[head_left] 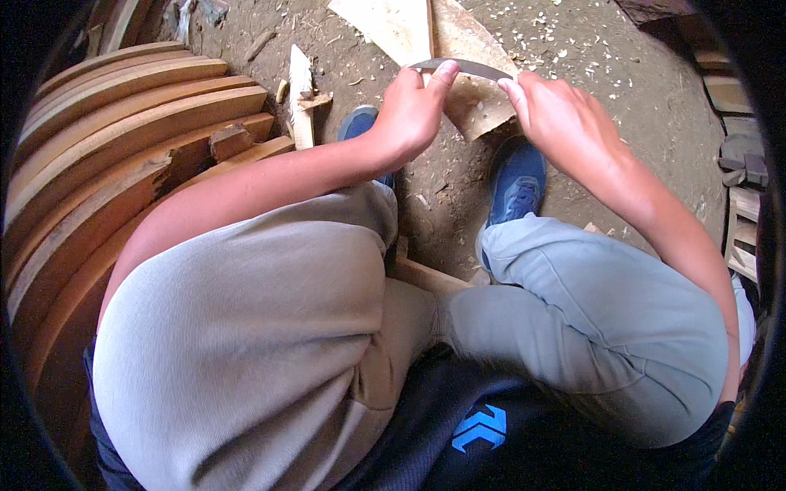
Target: The person sits on the ground and uses a knife to shave and shape a small piece of wood held between their hands. They repeatedly pare thin shavings from the wood, occasionally pausing to inspect the edges and adjust their grip.
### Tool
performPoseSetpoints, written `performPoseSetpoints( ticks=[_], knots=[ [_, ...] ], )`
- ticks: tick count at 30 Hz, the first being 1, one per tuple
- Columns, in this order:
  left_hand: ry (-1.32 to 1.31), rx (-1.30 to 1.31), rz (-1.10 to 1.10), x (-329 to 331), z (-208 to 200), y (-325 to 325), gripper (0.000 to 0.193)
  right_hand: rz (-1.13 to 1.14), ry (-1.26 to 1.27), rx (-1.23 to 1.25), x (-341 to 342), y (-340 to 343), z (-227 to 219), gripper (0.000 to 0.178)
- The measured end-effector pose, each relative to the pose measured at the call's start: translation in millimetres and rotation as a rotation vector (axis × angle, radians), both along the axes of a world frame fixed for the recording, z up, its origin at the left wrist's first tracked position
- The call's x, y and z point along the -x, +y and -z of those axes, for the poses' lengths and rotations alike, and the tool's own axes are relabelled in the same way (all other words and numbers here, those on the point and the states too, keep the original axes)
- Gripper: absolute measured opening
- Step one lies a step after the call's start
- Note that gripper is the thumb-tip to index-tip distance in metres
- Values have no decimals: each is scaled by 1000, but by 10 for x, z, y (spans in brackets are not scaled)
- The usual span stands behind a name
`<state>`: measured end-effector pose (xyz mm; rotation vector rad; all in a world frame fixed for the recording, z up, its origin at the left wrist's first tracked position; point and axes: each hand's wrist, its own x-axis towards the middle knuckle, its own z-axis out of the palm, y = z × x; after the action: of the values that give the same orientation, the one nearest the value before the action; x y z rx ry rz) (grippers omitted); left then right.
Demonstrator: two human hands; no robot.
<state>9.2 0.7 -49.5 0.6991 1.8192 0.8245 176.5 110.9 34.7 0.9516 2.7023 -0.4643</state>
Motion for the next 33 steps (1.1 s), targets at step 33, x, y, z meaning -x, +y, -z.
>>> performPoseSetpoints(
  ticks=[33],
  knots=[
    [-187,-125,-55,-34,-64,55,53,6,-49,126,45,189,-80,50]
  ],
)
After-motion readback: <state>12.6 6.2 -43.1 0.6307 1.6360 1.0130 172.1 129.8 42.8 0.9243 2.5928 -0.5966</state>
